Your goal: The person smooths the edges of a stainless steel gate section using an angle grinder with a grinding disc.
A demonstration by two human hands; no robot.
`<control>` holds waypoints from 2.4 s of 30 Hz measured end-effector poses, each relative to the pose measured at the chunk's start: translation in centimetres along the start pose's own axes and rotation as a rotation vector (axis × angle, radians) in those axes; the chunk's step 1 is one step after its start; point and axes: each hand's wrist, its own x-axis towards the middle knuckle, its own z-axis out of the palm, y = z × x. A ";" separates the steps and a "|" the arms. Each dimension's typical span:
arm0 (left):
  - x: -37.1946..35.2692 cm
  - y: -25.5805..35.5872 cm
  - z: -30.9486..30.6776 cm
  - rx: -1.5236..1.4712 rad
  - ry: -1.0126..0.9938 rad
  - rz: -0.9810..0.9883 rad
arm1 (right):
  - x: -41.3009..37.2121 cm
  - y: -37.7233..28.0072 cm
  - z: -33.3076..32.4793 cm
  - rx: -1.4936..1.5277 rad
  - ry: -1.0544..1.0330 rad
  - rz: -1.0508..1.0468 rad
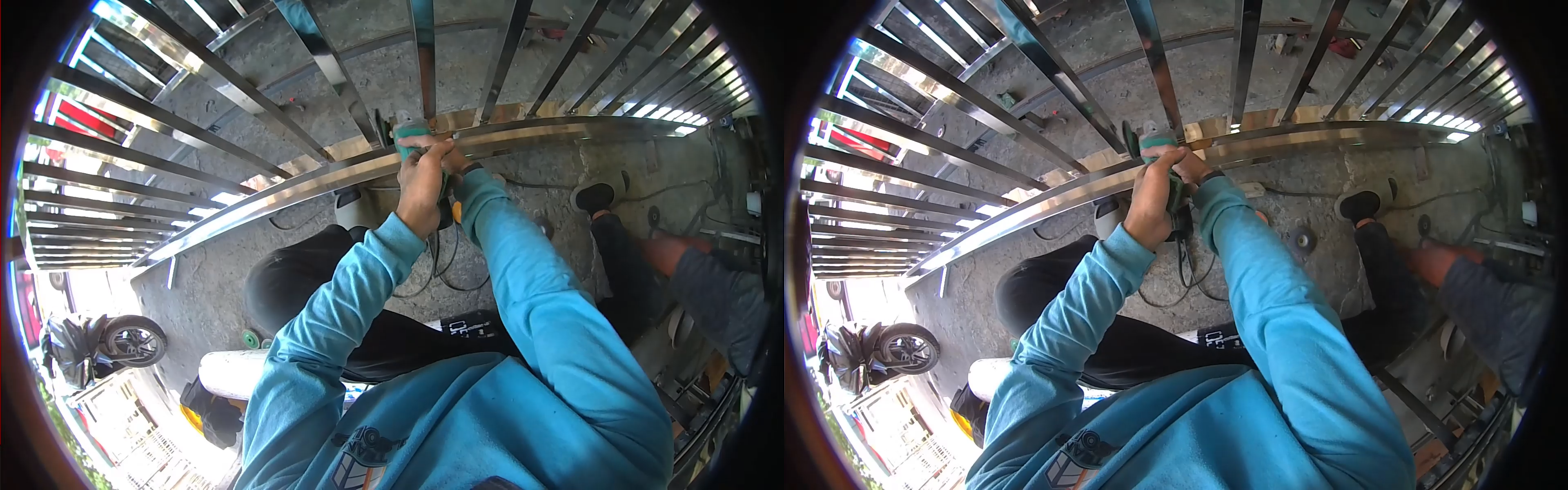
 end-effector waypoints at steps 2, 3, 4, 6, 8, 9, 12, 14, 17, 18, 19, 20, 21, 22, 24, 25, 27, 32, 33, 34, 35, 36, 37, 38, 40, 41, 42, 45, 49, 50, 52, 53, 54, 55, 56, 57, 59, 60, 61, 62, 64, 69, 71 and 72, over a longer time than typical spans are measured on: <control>0.2 0.2 -0.4 -0.027 -0.013 0.023 | 0.3 0.7 0.7 0.277 0.150 0.145; 0.5 0.3 -0.5 -0.052 -0.033 0.036 | 0.4 1.5 0.8 0.279 0.152 0.151; 0.4 0.2 -0.4 -0.048 -0.036 0.034 | 0.1 2.3 0.9 0.351 0.139 0.210; -0.1 -0.2 0.0 -0.065 -0.057 0.009 | -0.5 3.4 0.7 0.491 0.111 0.327; -0.9 -0.4 0.2 0.029 -0.119 0.009 | -1.0 4.3 0.2 0.627 0.069 0.445; -1.4 -0.4 0.3 0.121 -0.177 0.005 | -2.9 -1.0 -1.2 0.362 0.002 0.210; -2.7 -0.6 0.3 0.187 -0.384 -0.086 | -7.0 -5.5 -1.3 0.236 0.134 0.199; -3.0 -1.9 0.4 0.242 -0.434 -0.110 | -9.7 -7.0 -2.0 0.106 0.165 0.334; -2.7 -4.5 0.9 0.367 -0.528 -0.205 | -11.9 -7.5 -3.4 0.025 0.272 0.505; -2.8 -5.1 1.1 0.359 -0.535 -0.207 | -12.4 -7.5 -3.8 0.083 0.343 0.545; -2.8 -5.7 1.4 0.313 -0.504 -0.213 | -12.8 -7.5 -4.2 0.101 0.333 0.468; -2.7 -6.4 1.8 0.269 -0.471 -0.220 | -13.3 -6.4 -5.0 0.095 0.334 0.472; -2.5 -6.9 2.1 0.265 -0.475 -0.222 | -13.7 -4.5 -5.9 -0.188 0.413 0.480; -2.2 -7.1 2.4 0.236 -0.456 -0.205 | -13.6 -4.1 -6.4 -0.470 0.489 0.478; -2.0 -7.1 2.9 0.211 -0.441 -0.186 | -12.9 -4.6 -7.1 -0.566 0.460 0.442; -2.1 -6.9 3.1 0.184 -0.443 -0.170 | -12.2 -5.2 -7.3 -0.660 0.427 0.404; -1.9 -6.9 3.4 0.161 -0.444 -0.153 | -10.7 -6.1 -7.4 -0.717 0.390 0.430; -0.1 -6.2 3.3 0.017 -0.404 -0.051 | -6.8 -6.7 -6.7 -0.958 0.287 0.443; 0.2 -6.1 3.2 0.013 -0.401 -0.055 | -5.7 -8.3 -6.2 -0.956 0.235 0.579; 0.5 -6.1 3.3 0.007 -0.404 -0.047 | -5.4 -8.4 -5.9 -0.957 0.234 0.579; 1.0 -5.9 3.4 -0.003 -0.408 -0.040 | -4.9 -8.5 -5.7 -1.005 0.229 0.581; 1.5 -5.9 3.5 -0.015 -0.411 -0.033 | -4.6 -8.5 -5.6 -1.055 0.223 0.584; 2.0 -6.1 3.6 -0.008 -0.388 0.002 | -4.5 -8.2 -5.5 -1.077 0.250 0.542; 2.3 -6.3 3.6 -0.015 -0.386 0.002 | -4.4 -8.1 -5.5 -1.082 0.244 0.542; 1.7 -5.7 3.4 0.002 -0.429 -0.027 | -4.4 -8.0 -5.4 -1.097 0.243 0.502; 1.5 -6.0 3.5 -0.004 -0.428 -0.026 | -4.6 -8.1 -5.5 -1.101 0.238 0.500; 1.2 -6.3 3.7 0.017 -0.413 -0.012 | -4.9 -8.4 -5.7 -1.061 0.194 0.503; 0.1 -6.5 3.6 0.045 -0.432 -0.023 | -6.1 -8.7 -5.8 -1.020 0.174 0.526; -0.3 -6.6 3.0 0.115 -0.516 -0.017 | -8.0 -9.2 -7.4 -0.862 0.221 0.559; 0.1 -7.3 3.0 0.168 -0.536 0.041 | -8.3 -9.1 -7.7 -0.763 0.267 0.596; -1.0 -6.5 3.0 0.201 -0.516 0.022 | -8.6 -8.8 -8.6 -0.697 0.276 0.572; -1.2 -6.6 3.2 0.199 -0.514 0.102 | -8.5 -7.8 -9.1 -0.488 0.347 0.558; -1.4 -6.4 3.3 0.201 -0.509 0.182 | -8.2 -7.7 -9.1 -0.276 0.416 0.542; -1.7 -5.9 3.3 0.223 -0.505 0.159 | -8.2 -7.5 -9.0 -0.255 0.443 0.587; -1.7 -5.7 3.3 0.215 -0.499 0.165 | -7.9 -7.4 -9.0 -0.262 0.433 0.584; -1.6 -5.7 3.4 0.218 -0.486 0.173 | -7.9 -6.8 -9.1 -0.089 0.442 0.610; -1.4 -5.4 3.5 0.214 -0.465 0.183 | -7.4 -5.2 -9.3 0.079 0.438 0.636; -1.3 -5.3 3.5 0.244 -0.437 0.209 | -7.0 -4.5 -9.1 0.305 0.424 0.703; -1.2 -5.2 3.4 0.276 -0.410 0.231 | -6.9 -3.9 -9.0 0.534 0.408 0.768; -1.0 -5.1 3.3 0.273 -0.405 0.228 | -6.9 -3.3 -9.0 0.534 0.404 0.773; -0.6 -4.6 3.1 0.268 -0.404 0.176 | -6.3 -4.2 -8.1 0.613 0.462 0.705; 0.1 -4.9 3.5 0.340 -0.386 0.179 | -6.3 -6.1 -6.8 0.492 0.410 0.689; 0.4 -4.8 3.4 0.322 -0.392 0.186 | -6.2 -6.0 -6.4 0.539 0.518 0.665; 0.5 -4.7 3.4 0.281 -0.395 0.172 | -6.1 -5.5 -6.8 0.538 0.518 0.666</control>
